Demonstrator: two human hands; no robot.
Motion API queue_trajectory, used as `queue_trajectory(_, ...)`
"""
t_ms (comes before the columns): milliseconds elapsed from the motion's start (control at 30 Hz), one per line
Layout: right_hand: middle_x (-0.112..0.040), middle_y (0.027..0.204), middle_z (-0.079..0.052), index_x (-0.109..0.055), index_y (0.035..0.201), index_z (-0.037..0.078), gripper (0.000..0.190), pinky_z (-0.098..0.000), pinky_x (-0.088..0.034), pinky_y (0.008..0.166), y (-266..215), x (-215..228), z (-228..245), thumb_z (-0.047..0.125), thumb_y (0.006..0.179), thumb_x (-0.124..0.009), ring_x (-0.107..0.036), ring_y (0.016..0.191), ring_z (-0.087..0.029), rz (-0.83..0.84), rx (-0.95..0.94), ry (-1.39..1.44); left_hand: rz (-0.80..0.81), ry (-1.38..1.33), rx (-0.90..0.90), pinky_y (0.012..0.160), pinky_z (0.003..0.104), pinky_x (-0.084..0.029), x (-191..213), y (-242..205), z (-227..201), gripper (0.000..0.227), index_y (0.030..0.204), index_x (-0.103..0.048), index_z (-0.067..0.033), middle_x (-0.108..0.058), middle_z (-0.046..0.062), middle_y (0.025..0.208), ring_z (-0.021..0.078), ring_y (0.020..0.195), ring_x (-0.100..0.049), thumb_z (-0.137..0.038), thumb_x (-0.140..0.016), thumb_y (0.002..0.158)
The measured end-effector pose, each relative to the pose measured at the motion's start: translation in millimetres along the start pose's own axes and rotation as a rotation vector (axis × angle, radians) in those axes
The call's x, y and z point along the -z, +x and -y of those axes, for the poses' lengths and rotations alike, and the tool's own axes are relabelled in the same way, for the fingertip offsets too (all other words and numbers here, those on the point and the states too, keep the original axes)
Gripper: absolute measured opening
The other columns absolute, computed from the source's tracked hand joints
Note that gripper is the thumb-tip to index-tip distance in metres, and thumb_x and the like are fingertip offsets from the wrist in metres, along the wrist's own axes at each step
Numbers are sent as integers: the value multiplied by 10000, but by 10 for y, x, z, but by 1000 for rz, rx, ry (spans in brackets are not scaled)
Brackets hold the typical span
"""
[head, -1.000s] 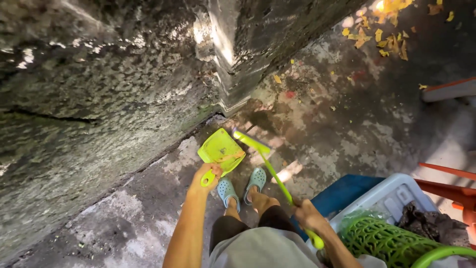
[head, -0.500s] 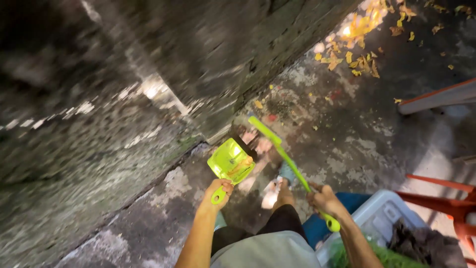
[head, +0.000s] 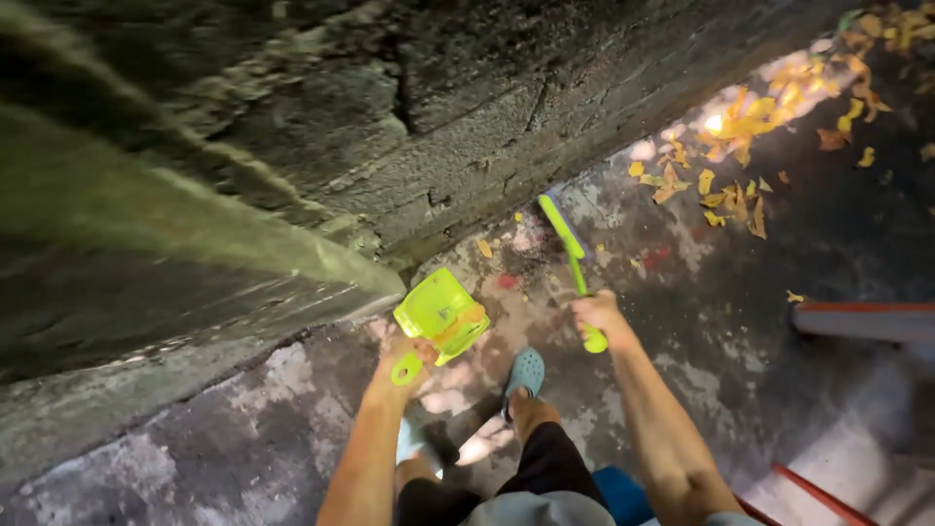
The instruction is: Sweeping dry leaves from a concrete floor into a dustpan and dumping them into a cardboard box.
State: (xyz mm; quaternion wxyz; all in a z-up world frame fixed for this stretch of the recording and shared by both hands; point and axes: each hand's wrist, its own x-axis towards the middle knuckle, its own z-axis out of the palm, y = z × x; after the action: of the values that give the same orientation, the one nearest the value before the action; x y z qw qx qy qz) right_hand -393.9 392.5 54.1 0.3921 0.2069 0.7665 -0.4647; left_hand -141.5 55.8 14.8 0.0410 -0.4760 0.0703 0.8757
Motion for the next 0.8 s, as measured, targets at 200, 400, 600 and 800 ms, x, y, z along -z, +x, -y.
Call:
queue_trajectory(200,-661,708,-107,-585,668,-29,149,-368,-470,473,371,-441,-1292,-2,692,-730,-594,615,-177,250,525,36,93,-329,72,471,251,-451,-262,67,-209,68,893,-453,-2,-488,88,758,163,583,-503,33,-395,895)
queue_trajectory(400,-680,852,-73,-604,1371,58,577,-362,-541,615,-1111,248,-1221,59,799,-680,-692,711,-181,187,228,-677,29,-251,235,440,211,-446,-351,-90,-309,93,951,-482,16,-488,87,751,134,546,-496,98,-457,917)
queue_trajectory(600,-643,784,-60,-614,1386,80,526,-400,-517,554,-1343,546,-1137,128,863,-629,-647,639,-217,156,118,-554,30,-151,123,418,193,-423,-197,-282,-345,213,1042,-465,2,-493,86,746,121,498,-482,133,-444,875)
queue_trajectory(800,-651,747,-131,-564,1287,61,475,-446,-524,571,-714,-190,-762,94,831,-694,-652,629,-261,219,90,-613,66,-216,219,430,191,-425,334,-240,-321,119,997,-393,69,-473,103,794,114,501,-463,133,-444,911)
